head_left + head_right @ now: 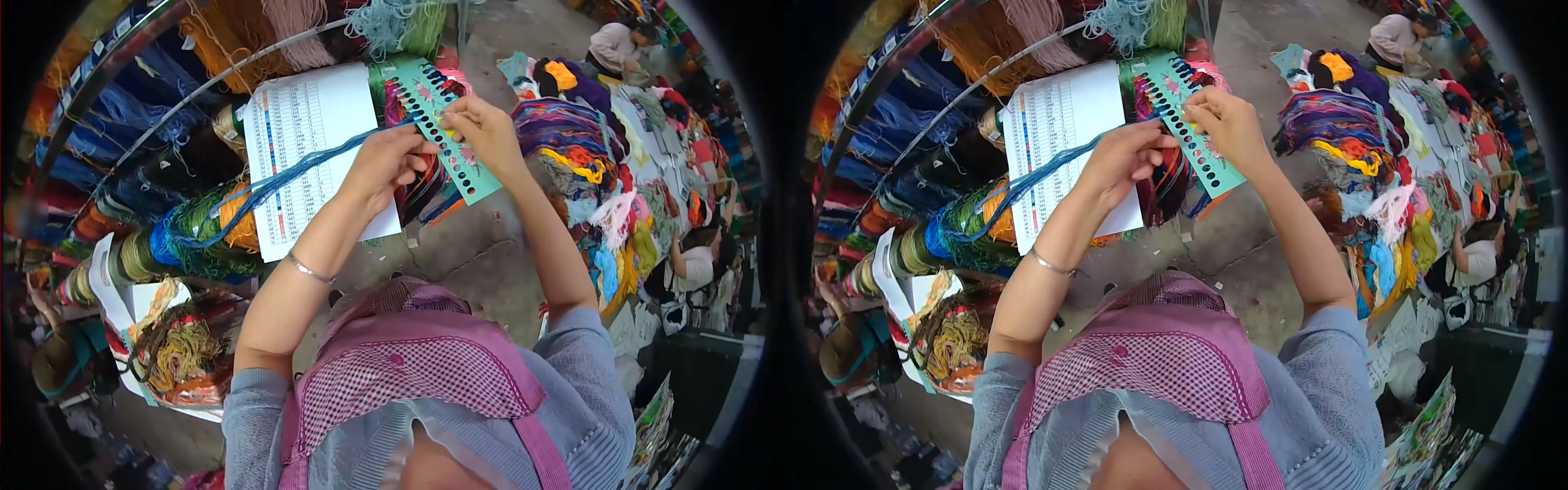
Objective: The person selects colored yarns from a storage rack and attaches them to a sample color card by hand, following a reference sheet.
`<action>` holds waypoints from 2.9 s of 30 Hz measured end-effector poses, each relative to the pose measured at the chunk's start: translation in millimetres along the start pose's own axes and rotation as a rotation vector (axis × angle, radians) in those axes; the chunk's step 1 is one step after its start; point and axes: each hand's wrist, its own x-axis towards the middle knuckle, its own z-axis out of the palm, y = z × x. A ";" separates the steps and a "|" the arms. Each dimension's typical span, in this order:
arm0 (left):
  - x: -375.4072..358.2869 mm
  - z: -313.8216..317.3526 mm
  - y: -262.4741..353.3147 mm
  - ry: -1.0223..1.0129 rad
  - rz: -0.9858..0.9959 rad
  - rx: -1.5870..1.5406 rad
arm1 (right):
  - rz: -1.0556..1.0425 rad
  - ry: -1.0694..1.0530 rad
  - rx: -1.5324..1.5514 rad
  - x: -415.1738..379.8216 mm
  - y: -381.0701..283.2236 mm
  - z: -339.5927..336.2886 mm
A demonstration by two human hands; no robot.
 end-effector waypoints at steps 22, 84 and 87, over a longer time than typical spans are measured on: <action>31.7 10.5 -23.2 0.168 0.432 0.434 | -0.167 -0.021 -0.055 -9.0 12.3 7.8; -70.4 -363.9 86.8 0.990 0.629 1.279 | -0.411 -0.375 -0.416 -49.9 -127.2 292.0; -66.1 -367.7 86.2 0.876 0.513 1.114 | -0.440 -0.394 -0.416 -51.7 -130.5 304.8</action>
